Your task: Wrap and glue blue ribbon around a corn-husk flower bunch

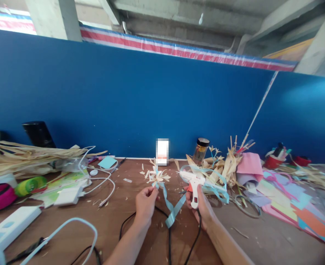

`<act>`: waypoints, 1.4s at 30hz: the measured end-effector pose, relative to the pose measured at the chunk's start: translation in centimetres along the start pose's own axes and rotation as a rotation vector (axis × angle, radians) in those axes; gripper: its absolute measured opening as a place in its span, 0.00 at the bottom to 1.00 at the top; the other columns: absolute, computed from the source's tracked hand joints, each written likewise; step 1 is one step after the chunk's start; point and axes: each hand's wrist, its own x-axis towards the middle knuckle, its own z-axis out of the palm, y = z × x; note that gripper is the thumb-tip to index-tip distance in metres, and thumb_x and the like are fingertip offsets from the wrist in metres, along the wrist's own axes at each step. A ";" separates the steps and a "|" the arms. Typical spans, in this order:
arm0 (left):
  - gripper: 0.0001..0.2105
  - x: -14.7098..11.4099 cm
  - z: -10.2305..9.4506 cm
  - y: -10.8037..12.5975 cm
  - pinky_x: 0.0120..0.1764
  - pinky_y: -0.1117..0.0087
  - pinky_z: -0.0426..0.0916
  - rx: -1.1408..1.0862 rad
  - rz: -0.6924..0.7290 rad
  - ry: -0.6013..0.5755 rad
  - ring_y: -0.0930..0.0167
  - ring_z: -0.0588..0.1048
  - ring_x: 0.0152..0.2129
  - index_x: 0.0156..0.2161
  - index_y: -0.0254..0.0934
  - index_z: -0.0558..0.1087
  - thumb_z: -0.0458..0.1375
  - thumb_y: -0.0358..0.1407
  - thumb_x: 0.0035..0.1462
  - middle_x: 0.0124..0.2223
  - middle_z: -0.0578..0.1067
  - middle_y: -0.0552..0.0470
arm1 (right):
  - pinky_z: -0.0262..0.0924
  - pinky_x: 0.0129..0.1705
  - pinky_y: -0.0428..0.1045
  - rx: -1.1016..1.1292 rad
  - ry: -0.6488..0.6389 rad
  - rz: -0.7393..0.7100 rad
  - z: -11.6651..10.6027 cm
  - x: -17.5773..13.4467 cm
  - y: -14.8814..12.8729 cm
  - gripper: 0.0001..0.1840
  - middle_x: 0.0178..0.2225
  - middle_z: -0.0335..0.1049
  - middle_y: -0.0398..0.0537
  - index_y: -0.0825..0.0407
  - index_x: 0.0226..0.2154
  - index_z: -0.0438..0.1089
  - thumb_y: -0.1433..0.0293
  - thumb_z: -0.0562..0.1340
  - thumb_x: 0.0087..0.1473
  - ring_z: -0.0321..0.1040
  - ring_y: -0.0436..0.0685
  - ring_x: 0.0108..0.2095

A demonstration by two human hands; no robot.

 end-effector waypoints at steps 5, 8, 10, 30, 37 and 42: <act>0.14 0.1 0.0 -0.2 0.19 0.76 0.57 -0.009 0.003 -0.008 0.75 0.67 0.17 0.26 0.32 0.72 0.61 0.42 0.36 0.20 0.71 0.55 | 0.46 0.16 0.43 -0.037 0.001 -0.007 -0.1 0.0 0.1 0.24 0.19 0.61 0.41 0.51 0.31 0.67 0.49 0.52 0.47 0.54 0.47 0.17; 0.14 0.1 -0.1 -0.4 0.20 0.76 0.58 -0.011 0.008 -0.005 0.75 0.67 0.17 0.26 0.32 0.72 0.62 0.42 0.36 0.20 0.71 0.55 | 0.47 0.16 0.43 -0.016 -0.008 -0.001 -0.2 0.1 0.2 0.22 0.20 0.61 0.42 0.52 0.32 0.67 0.51 0.53 0.48 0.54 0.47 0.17; 0.14 0.1 -0.1 -0.4 0.20 0.76 0.58 -0.015 0.010 -0.004 0.75 0.67 0.17 0.26 0.32 0.72 0.62 0.43 0.36 0.20 0.71 0.55 | 0.47 0.16 0.42 -0.007 -0.011 -0.003 -0.2 0.1 0.2 0.22 0.20 0.61 0.41 0.52 0.32 0.68 0.52 0.53 0.49 0.54 0.46 0.18; 0.13 0.3 -0.1 -0.7 0.21 0.75 0.59 -0.020 0.029 -0.001 0.74 0.67 0.16 0.26 0.32 0.73 0.61 0.41 0.37 0.18 0.71 0.55 | 0.49 0.16 0.43 -0.151 0.043 -0.058 0.2 -0.1 0.0 0.21 0.19 0.62 0.42 0.52 0.32 0.69 0.52 0.55 0.47 0.55 0.48 0.17; 0.10 0.2 0.1 -0.6 0.20 0.76 0.59 -0.029 0.026 0.002 0.75 0.67 0.15 0.26 0.32 0.73 0.60 0.38 0.38 0.19 0.71 0.55 | 0.54 0.20 0.44 -0.234 0.068 -0.080 -0.1 0.1 0.2 0.21 0.21 0.67 0.45 0.52 0.31 0.70 0.52 0.56 0.47 0.60 0.50 0.21; 0.09 0.0 0.5 -0.6 0.20 0.75 0.60 -0.058 0.020 0.002 0.75 0.67 0.14 0.22 0.33 0.71 0.60 0.38 0.40 0.17 0.70 0.55 | 0.57 0.23 0.46 -0.272 0.081 -0.093 -0.5 0.3 0.4 0.19 0.30 0.71 0.48 0.52 0.32 0.71 0.54 0.59 0.45 0.63 0.53 0.25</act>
